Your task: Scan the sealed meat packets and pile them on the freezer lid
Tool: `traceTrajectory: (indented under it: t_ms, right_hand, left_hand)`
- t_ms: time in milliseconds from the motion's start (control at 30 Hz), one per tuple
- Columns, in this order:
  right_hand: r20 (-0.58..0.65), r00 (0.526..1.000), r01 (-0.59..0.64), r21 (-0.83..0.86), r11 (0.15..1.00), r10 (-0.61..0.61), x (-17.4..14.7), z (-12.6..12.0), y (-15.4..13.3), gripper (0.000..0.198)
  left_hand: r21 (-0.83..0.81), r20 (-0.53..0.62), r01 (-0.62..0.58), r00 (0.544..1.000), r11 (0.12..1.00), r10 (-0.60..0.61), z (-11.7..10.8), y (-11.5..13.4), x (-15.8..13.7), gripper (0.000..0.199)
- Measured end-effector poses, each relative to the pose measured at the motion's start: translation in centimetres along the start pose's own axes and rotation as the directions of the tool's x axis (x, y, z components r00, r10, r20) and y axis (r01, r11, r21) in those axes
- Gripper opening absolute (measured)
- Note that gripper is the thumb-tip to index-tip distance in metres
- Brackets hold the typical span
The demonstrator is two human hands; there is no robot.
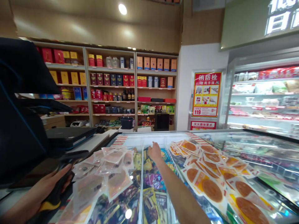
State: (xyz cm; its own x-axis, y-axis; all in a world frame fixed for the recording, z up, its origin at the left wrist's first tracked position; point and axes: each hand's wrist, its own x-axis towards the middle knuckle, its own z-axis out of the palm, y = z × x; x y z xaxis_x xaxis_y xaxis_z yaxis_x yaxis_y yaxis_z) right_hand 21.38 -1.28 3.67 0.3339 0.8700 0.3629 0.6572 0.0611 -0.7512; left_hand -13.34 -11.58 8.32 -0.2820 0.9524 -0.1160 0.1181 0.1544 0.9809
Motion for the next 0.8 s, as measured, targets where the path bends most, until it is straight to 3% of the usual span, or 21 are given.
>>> traceTrajectory:
  t_ms: [67, 167, 267, 367, 467, 600, 700, 800]
  right_hand:
    - [-0.098, 0.995, -0.009, -0.227, 0.974, -0.013, 0.7, -3.6, 3.0, 0.046]
    - [-0.180, 0.984, -0.074, -0.488, 0.870, -0.017, 1.3, -8.6, 7.3, 0.048]
    - [-0.221, 0.975, -0.136, -0.628, 0.766, -0.008, 1.3, -12.0, 10.5, 0.050]
    - [-0.190, 0.981, -0.152, -0.695, 0.702, 0.023, 0.9, -13.7, 12.5, 0.048]
    - [-0.102, 0.994, -0.042, -0.691, 0.722, -0.040, 0.2, -14.4, 13.2, 0.043]
    - [-0.051, 0.989, 0.082, -0.577, 0.813, -0.136, -0.9, -15.0, 12.4, 0.034]
    - [-0.217, 0.969, 0.007, -0.462, 0.887, -0.120, -0.9, -15.3, 11.3, 0.033]
    - [-0.445, 0.895, -0.057, -0.189, 0.980, -0.034, 0.0, -14.5, 10.2, 0.033]
  left_hand:
    - [-0.041, 0.070, 0.011, 0.998, 0.999, -0.008, 1.3, 0.4, -0.6, 0.028]
    - [-0.006, 0.109, -0.055, 0.992, 0.998, 0.055, 3.6, 0.9, -1.7, 0.033]
    - [-0.017, 0.179, -0.132, 0.975, 0.991, 0.133, 5.8, 1.3, -2.8, 0.040]
    - [-0.024, 0.255, -0.139, 0.957, 0.990, 0.141, 7.6, 1.7, -3.6, 0.040]
    - [-0.007, 0.321, -0.167, 0.934, 0.986, 0.160, 9.1, 2.0, -4.3, 0.040]
    - [-0.014, 0.349, -0.212, 0.915, 0.977, 0.204, 10.4, 2.3, -4.6, 0.039]
    - [-0.006, 0.365, -0.204, 0.911, 0.979, 0.192, 10.7, 2.3, -4.5, 0.039]
    - [-0.011, 0.408, -0.206, 0.892, 0.978, 0.193, 10.3, 2.2, -4.4, 0.040]
